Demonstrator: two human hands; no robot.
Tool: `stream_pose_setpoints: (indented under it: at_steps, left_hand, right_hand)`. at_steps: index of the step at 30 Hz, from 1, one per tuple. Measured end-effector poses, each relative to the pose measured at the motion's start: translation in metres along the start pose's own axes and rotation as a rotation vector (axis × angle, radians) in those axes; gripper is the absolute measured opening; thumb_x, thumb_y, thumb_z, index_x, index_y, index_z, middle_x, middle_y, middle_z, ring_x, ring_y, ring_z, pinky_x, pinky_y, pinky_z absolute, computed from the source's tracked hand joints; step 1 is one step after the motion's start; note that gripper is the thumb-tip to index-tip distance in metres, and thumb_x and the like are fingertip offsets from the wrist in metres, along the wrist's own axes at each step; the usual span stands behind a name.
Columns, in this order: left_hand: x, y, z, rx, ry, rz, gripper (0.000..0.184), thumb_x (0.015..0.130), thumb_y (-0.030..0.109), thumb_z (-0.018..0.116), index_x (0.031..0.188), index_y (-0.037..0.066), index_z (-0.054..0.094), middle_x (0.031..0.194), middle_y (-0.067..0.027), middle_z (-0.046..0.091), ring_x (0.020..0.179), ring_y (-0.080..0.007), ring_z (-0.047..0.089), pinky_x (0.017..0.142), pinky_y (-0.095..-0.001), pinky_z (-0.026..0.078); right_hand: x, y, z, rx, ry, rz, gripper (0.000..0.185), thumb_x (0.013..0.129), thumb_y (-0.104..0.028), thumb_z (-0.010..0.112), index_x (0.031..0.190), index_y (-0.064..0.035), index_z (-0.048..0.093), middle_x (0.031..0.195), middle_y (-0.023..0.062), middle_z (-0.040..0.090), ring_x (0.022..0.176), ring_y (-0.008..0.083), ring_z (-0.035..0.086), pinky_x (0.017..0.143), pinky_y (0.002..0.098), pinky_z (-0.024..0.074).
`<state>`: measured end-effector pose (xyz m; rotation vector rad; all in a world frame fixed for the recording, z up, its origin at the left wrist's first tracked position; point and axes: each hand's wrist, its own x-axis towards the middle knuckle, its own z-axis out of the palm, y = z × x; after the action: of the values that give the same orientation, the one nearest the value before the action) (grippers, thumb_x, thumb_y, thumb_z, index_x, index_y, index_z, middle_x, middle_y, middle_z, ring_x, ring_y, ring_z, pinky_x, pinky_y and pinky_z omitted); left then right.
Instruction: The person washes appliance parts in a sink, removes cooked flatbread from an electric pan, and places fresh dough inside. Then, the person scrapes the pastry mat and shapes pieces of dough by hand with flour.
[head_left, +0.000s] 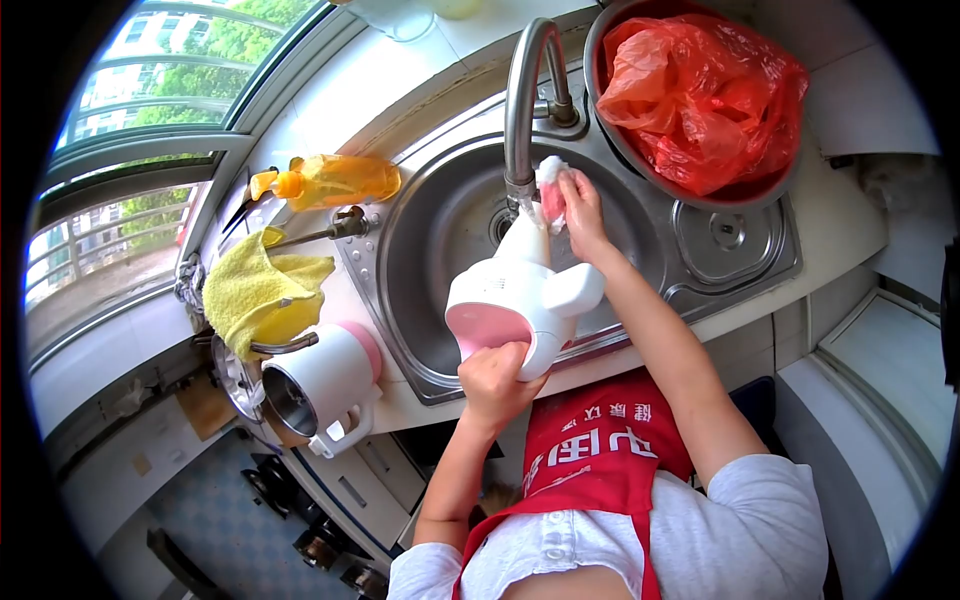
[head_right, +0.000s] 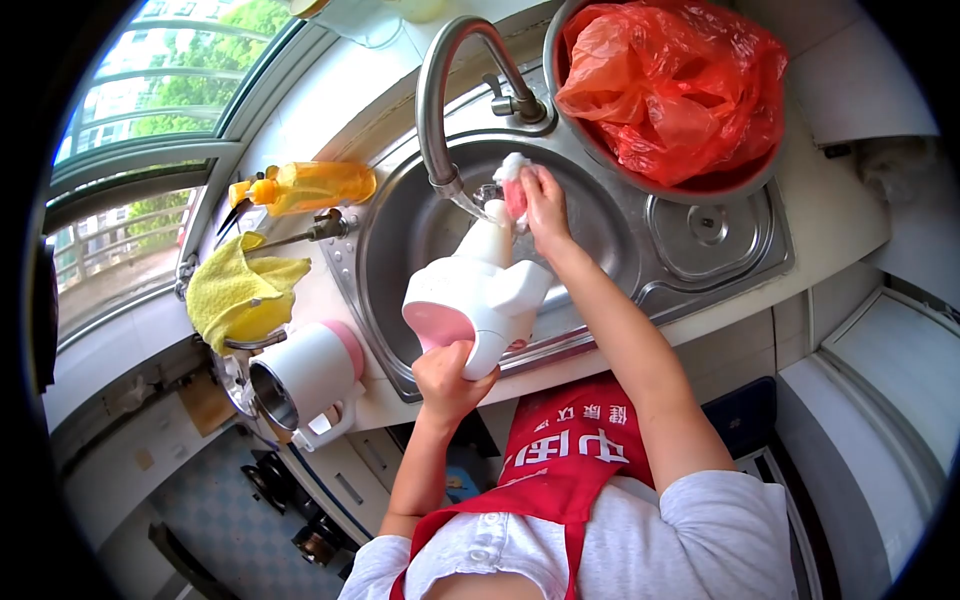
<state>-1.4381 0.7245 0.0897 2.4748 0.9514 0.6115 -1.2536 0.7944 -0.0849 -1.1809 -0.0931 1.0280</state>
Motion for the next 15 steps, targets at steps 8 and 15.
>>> stream_pose_setpoints:
  at_steps: [8,15]
  left_hand:
    - [0.004,-0.004,-0.003,0.014,-0.096,0.08,0.027,0.053,0.01,0.076,0.072,0.008,0.057,0.059,-0.0076,0.055,0.049,-0.0257,0.055,0.047,-0.0335,0.043]
    - [0.003,-0.008,0.001,-0.08,0.048,-0.164,0.026,0.057,0.013,0.078,0.073,0.007,0.058,0.058,-0.0102,0.056,0.051,-0.0272,0.057,0.048,-0.0349,0.045]
  right_hand:
    - [-0.007,-0.026,0.0,-0.581,-0.322,0.001,0.032,0.079,0.003,0.052,0.106,-0.0041,0.066,0.088,0.0078,0.068,0.068,0.0094,0.06,0.059,0.0234,0.0492]
    - [-0.011,-0.003,-0.004,-0.241,-0.094,0.018,0.024,0.079,0.006,0.051,0.094,-0.0018,0.068,0.081,0.003,0.066,0.063,0.004,0.055,0.053,0.0191,0.0442]
